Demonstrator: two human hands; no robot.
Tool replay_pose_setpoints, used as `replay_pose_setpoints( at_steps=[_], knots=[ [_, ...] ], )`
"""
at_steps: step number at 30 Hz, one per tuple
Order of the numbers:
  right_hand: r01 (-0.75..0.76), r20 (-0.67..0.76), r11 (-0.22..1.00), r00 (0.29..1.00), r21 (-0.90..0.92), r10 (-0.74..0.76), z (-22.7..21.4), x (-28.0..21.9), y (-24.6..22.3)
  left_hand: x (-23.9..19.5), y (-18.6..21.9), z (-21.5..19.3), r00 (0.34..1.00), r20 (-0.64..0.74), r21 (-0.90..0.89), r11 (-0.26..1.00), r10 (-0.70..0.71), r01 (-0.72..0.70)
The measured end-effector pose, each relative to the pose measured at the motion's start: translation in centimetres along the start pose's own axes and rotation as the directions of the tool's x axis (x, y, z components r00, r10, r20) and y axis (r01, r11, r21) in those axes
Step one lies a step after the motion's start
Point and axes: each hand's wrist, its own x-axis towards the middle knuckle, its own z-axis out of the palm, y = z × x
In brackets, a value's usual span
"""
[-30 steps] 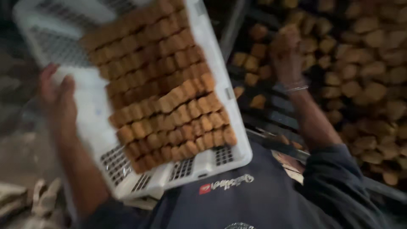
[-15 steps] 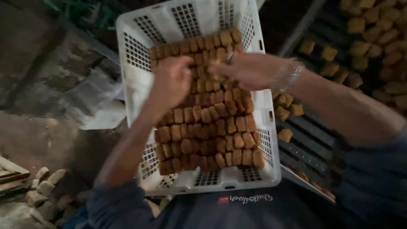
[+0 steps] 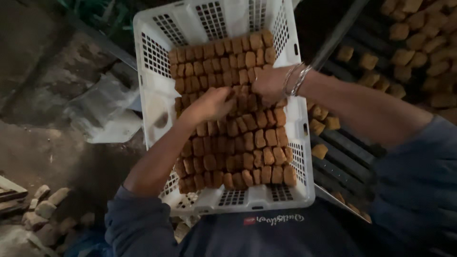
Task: The person repeatedly picks brown dried fruit pieces from a metal tray and places them into a white plastic crate. The hands move quickly, transferring items one by one or in small groups, filling the crate over time.
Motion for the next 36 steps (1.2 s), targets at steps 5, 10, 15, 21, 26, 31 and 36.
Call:
replay_pose_setpoints(
  at_steps=[5,10,15,21,26,31,36],
  knots=[
    [0.202,-0.174,0.965,0.969,0.165,-0.173,0.0,2.1,0.5,-0.7,0.7,-0.5,1.0,-0.011,-0.042,0.999,0.013,-0.013],
    [0.231,-0.239,0.964,0.951,0.134,-0.195,1.2,3.8,0.2,-0.4,-0.1,-0.2,0.996,0.063,-0.003,0.998,0.061,-0.061],
    [0.231,-0.537,0.973,0.82,-0.006,-0.198,2.2,1.0,-1.9,-1.2,0.3,-0.7,0.988,0.146,0.155,0.988,-0.039,0.017],
    [-0.096,-0.979,0.992,0.177,0.085,0.101,12.5,-11.9,9.5,-0.7,2.5,-0.7,0.962,0.201,0.115,0.98,-0.182,0.162],
    [-0.325,-0.733,0.696,0.01,0.641,0.68,30.7,-15.9,22.0,-0.3,2.2,-0.4,0.99,0.117,0.166,0.985,-0.072,0.052],
    [-0.437,-0.38,0.537,0.398,0.722,0.835,44.1,-10.7,22.0,0.0,1.4,0.0,0.994,0.056,0.117,0.989,-0.096,0.089],
    [-0.421,-0.512,0.532,0.17,0.735,0.842,47.6,-9.6,20.6,0.0,1.2,0.4,0.988,0.067,0.129,0.983,-0.139,0.13]
  ],
)
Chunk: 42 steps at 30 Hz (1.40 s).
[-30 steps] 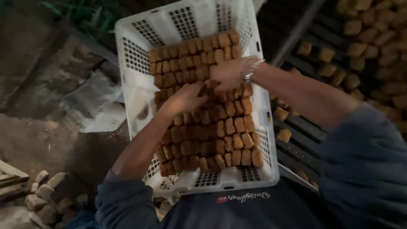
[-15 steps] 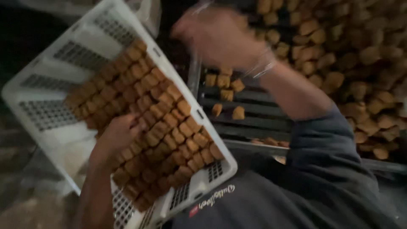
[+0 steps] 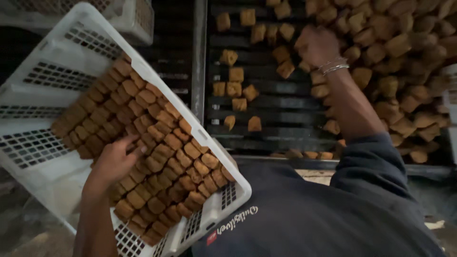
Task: The person repeatedly picks brown dried fruit pieces from a metal tray and places them into a white plastic crate. The hands move quickly, transferring items one by one or in small groups, filling the crate over time.
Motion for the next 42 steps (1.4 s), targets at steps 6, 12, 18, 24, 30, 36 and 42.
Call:
replay_pose_setpoints(
  at_steps=[6,12,18,24,30,36,42],
  knots=[
    [0.147,-0.153,0.981,0.98,0.125,-0.128,3.0,-0.2,-3.7,-0.6,1.1,-0.3,1.0,-0.017,-0.03,1.0,-0.004,0.004],
    [-0.028,-0.032,0.942,0.999,0.334,0.042,1.2,-1.3,-5.5,-0.9,1.8,-0.6,0.999,-0.007,0.012,0.999,-0.033,0.033],
    [0.119,-0.182,0.992,0.977,0.052,-0.108,0.4,-6.3,-8.5,-0.9,1.7,-0.7,0.991,-0.055,0.034,0.992,0.126,-0.124],
    [-0.059,-0.054,0.9,0.994,0.431,0.091,0.0,-6.9,-15.0,-1.1,1.6,-0.8,0.995,-0.034,-0.023,0.995,0.097,-0.098],
    [-0.136,0.118,0.876,0.989,0.463,0.091,2.7,-9.6,-20.3,-1.3,1.4,-0.6,0.989,-0.045,-0.03,0.989,0.142,-0.143],
    [0.217,-0.118,0.833,0.976,0.508,-0.182,-0.8,-3.4,-18.5,-1.3,1.7,-1.1,0.993,-0.024,-0.057,0.991,0.119,-0.121],
    [0.256,0.16,0.793,0.901,0.552,-0.402,-0.6,1.2,-18.2,-1.9,2.5,-1.4,0.989,-0.02,-0.031,0.989,0.143,-0.144]
  ],
)
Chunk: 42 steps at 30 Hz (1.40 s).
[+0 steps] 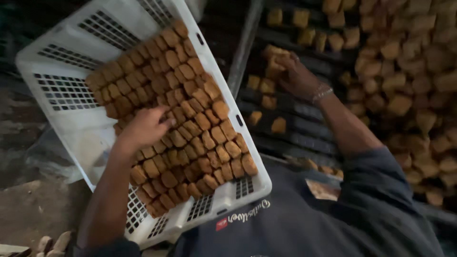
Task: The person repeatedly picks brown dried fruit pieces from a metal tray and places them into a white plastic crate. The hands move quickly, transferring items one by one or in small groups, filling the crate over time.
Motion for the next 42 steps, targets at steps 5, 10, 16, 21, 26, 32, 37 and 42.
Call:
replay_pose_setpoints(
  at_steps=[5,10,16,21,26,32,37,42],
  knots=[
    [0.199,-0.253,0.98,0.949,0.024,-0.187,2.5,0.5,2.9,0.0,-0.1,-0.3,0.975,0.131,0.048,0.984,-0.179,0.174],
    [0.104,-0.255,0.993,0.963,0.057,-0.086,4.0,0.2,4.2,0.0,-0.4,-0.1,0.995,0.062,0.007,0.997,-0.074,0.074],
    [0.064,-0.48,0.995,0.877,0.078,-0.019,4.5,4.0,5.1,0.0,-1.2,0.1,0.985,0.118,0.03,0.992,-0.124,0.121],
    [0.246,-0.315,0.905,0.878,-0.346,-0.359,3.8,8.1,7.6,-0.1,-1.5,-0.4,0.978,0.132,0.057,0.986,-0.163,0.157],
    [-0.062,-0.1,0.973,0.994,-0.22,0.041,3.7,6.0,1.9,-1.5,-4.2,0.9,0.86,-0.264,0.255,0.892,0.437,-0.374],
    [0.331,-0.256,0.944,0.912,-0.003,-0.32,-6.8,9.6,-15.4,-7.6,-9.2,-1.8,0.872,-0.49,-0.064,0.996,0.018,-0.056],
    [0.659,0.268,0.683,0.628,0.314,-0.73,-1.5,13.7,-33.1,-10.6,-11.0,-3.4,0.526,-0.813,0.143,0.961,0.25,-0.236],
    [0.57,0.734,0.788,0.635,-0.234,-0.241,10.2,16.6,-39.5,-11.3,-9.0,-2.4,0.545,-0.838,0.015,1.0,0.021,-0.015]
  ],
)
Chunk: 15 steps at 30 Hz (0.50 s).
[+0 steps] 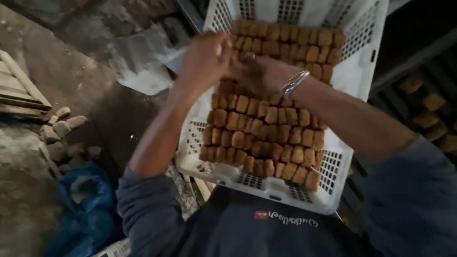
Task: The person repeatedly picks brown dried fruit pieces from a metal tray and places them into a white plastic crate. The hands move quickly, transferring items one by one or in small groups, filling the crate over time.
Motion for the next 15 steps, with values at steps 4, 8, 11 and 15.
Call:
replay_pose_setpoints(
  at_steps=[4,8,11,15],
  knots=[
    [0.259,0.023,0.965,0.966,-0.038,-0.258,2.7,3.4,0.2,0.4,1.2,1.5,0.833,0.444,0.215,0.942,-0.329,0.258],
    [0.211,0.108,0.978,0.972,0.008,-0.21,3.9,4.5,2.0,1.3,0.5,3.5,0.752,0.539,0.238,0.925,-0.379,0.295],
    [0.202,0.137,0.978,0.969,0.044,-0.206,4.0,5.4,2.9,1.6,-0.5,3.7,0.691,0.631,0.115,0.924,-0.352,0.365],
    [0.228,0.158,0.967,0.957,0.114,-0.245,3.2,5.3,3.4,1.5,0.2,3.5,0.542,0.646,0.287,0.829,-0.537,0.479]
  ],
)
